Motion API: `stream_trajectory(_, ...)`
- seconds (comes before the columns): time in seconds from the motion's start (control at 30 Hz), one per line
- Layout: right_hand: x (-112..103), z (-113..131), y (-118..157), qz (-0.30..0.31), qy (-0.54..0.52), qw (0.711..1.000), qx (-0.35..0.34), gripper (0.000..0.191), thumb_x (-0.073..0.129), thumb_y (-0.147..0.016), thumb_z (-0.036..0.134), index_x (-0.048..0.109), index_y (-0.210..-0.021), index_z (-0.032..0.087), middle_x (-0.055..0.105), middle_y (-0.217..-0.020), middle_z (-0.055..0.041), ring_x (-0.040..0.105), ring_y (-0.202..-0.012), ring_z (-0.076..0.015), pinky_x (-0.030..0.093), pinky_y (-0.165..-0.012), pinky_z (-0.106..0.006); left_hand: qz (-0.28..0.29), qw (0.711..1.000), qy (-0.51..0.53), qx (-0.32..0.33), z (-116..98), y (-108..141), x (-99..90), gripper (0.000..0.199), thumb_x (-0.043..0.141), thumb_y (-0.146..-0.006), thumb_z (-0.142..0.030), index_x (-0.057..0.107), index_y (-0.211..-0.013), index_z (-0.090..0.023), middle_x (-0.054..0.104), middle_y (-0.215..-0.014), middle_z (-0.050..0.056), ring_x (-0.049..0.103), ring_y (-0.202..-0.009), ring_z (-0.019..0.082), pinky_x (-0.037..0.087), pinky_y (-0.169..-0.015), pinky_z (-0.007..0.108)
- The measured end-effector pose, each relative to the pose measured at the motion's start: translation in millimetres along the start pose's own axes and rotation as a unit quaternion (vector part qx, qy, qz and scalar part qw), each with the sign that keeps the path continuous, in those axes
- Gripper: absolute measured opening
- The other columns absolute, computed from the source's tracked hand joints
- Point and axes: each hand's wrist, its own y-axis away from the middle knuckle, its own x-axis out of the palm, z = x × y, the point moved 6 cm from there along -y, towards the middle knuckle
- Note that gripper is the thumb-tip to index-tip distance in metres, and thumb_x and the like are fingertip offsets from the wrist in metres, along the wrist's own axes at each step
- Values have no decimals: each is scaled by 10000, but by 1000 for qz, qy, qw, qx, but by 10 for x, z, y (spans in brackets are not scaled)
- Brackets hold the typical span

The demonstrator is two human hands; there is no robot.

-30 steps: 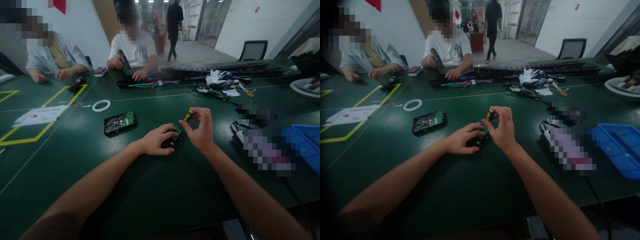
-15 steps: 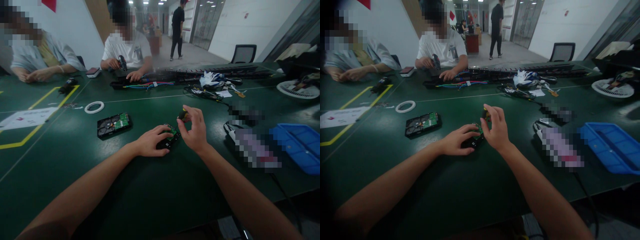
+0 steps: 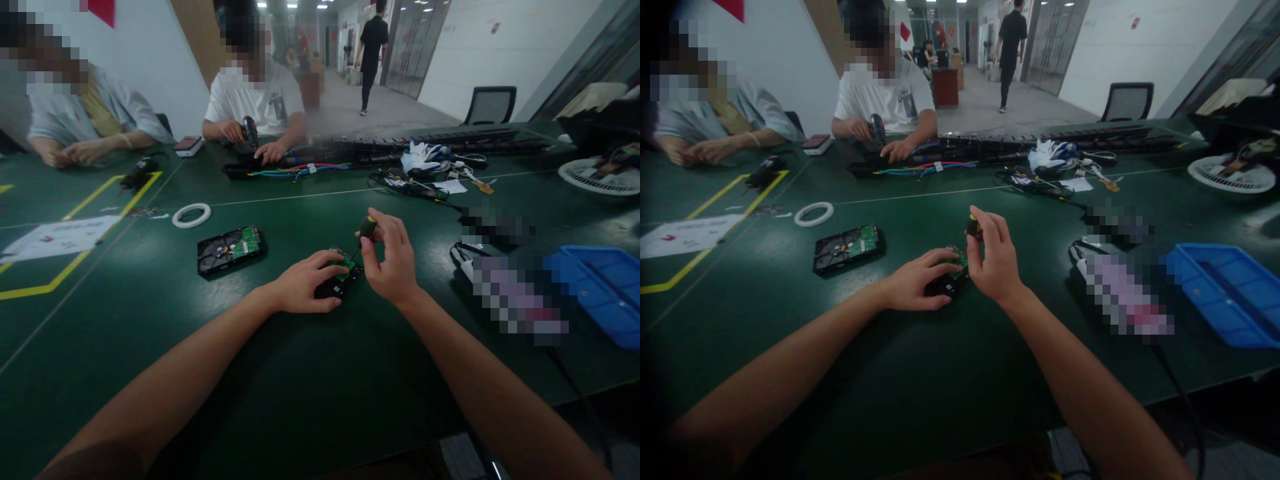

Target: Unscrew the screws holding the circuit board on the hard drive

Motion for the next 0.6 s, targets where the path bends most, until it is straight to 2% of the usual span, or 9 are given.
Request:
stream_trajectory(0.13,-27,5,-2,-26,11,1000,-3,528,698,-1009,240,521,-1498,334,614,-1291,-92,669,-1012,-243,673,-775,-430,-1,1000,4,0,6,3,0,678,749,-966,-559,560,-1535,-244,478,-1638,173,465,-1550,417,461,-1264,636)
stream_trajectory(0.23,-47,5,-4,-41,6,999,-5,512,773,-976,256,547,-1432,318,602,-1255,-78,650,-920,-206,663,-751,-402,-3,1000,9,0,13,4,2,687,756,-960,-562,558,-1538,-248,481,-1637,172,468,-1546,418,464,-1259,639)
stream_trajectory(0.37,-34,-5,-1,-28,3,1000,-2,551,705,-1006,222,520,-1513,334,586,-1307,-95,665,-1044,-245,686,-814,-441,-4,1000,9,-1,14,4,0,690,760,-954,-564,565,-1537,-249,485,-1636,169,477,-1538,423,463,-1255,648)
stream_trajectory(0.47,-4,-15,10,-6,0,1000,2,638,599,-1034,188,429,-1627,350,572,-1370,-117,661,-1169,-289,699,-879,-506,-1,1000,7,-2,12,1,0,685,748,-964,-575,570,-1534,-238,483,-1636,174,469,-1546,420,460,-1260,641)
stream_trajectory(0.53,9,-22,16,2,-10,1000,6,661,554,-1040,169,391,-1655,346,560,-1408,-126,672,-1180,-292,696,-915,-533,-4,1000,8,-3,11,-3,-6,682,747,-966,-579,569,-1534,-248,483,-1638,169,465,-1550,416,458,-1262,641)
stream_trajectory(0.6,1,-23,15,-4,-10,1000,6,631,567,-1037,170,420,-1626,343,565,-1407,-125,676,-1175,-292,694,-911,-529,-2,1000,10,-4,9,-7,-7,682,749,-964,-580,567,-1538,-260,480,-1644,162,461,-1554,416,460,-1260,645)
